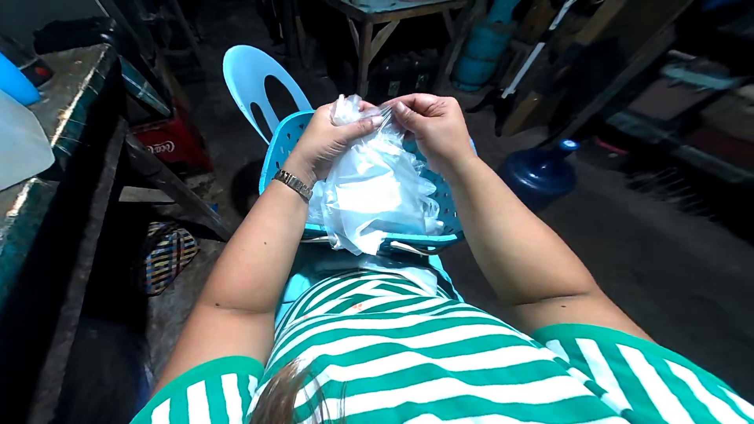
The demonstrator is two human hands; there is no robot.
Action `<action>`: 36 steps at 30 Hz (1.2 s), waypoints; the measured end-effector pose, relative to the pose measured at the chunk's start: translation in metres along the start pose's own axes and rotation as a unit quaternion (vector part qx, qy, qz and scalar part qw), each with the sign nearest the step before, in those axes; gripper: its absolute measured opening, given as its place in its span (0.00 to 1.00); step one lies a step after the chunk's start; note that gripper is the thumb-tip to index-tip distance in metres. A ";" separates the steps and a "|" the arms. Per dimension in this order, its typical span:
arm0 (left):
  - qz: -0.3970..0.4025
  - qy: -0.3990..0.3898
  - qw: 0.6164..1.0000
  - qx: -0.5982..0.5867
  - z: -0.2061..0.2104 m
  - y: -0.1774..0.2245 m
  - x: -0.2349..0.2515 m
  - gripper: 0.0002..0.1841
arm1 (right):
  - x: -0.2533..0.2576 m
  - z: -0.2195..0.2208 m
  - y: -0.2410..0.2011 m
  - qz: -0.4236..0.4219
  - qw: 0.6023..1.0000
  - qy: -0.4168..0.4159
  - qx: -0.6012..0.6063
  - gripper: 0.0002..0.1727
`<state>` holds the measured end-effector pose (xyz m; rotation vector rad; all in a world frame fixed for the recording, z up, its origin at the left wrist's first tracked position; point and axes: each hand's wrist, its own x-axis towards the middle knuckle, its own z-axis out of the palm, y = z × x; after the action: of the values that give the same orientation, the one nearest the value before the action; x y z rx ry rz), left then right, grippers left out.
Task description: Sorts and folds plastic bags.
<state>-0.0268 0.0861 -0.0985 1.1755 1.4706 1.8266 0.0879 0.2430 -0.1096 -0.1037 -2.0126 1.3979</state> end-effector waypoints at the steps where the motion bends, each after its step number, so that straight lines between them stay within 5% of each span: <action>1: -0.007 0.001 1.000 -0.001 0.001 0.000 0.000 0.05 | 0.001 0.000 0.000 0.001 1.000 0.004 0.006 0.09; 8: -0.052 -0.083 0.995 -0.017 -0.004 0.001 -0.005 0.06 | 0.002 -0.004 -0.010 0.109 0.954 0.060 0.274 0.13; 12: -0.038 -0.064 0.993 -0.093 -0.001 0.001 -0.004 0.06 | 0.001 -0.005 -0.009 0.164 0.942 -0.056 0.286 0.24; 16: -0.060 -0.029 0.983 -0.169 0.005 0.005 -0.007 0.09 | -0.006 -0.013 -0.004 0.072 0.935 -0.244 0.246 0.11; 18: -0.052 -0.035 0.982 -0.176 0.000 0.007 -0.008 0.10 | -0.008 -0.016 -0.001 0.026 0.929 -0.223 0.296 0.05; 21: -0.037 -0.084 0.991 -0.095 -0.009 0.006 -0.010 0.07 | -0.011 -0.014 -0.014 0.063 0.915 -0.129 0.377 0.23; 24: -0.017 -0.077 0.993 -0.085 -0.007 0.007 -0.012 0.14 | -0.006 -0.013 -0.007 0.100 0.904 -0.185 0.371 0.27; 27: -0.036 -0.029 0.986 -0.161 -0.005 0.011 -0.010 0.16 | -0.009 -0.013 -0.001 0.063 0.923 -0.253 0.282 0.18; 31: -0.036 -0.099 0.968 -0.228 -0.010 0.004 -0.003 0.26 | -0.004 -0.022 0.009 -0.064 0.876 -0.362 0.313 0.07; 36: 0.008 -0.151 0.954 -0.260 -0.012 0.000 -0.006 0.24 | -0.007 -0.020 0.008 -0.041 0.868 -0.278 0.409 0.10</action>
<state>-0.0336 0.0750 -0.1008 1.1274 0.7474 1.7924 0.1022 0.2593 -0.1155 0.8327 -1.6002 2.2804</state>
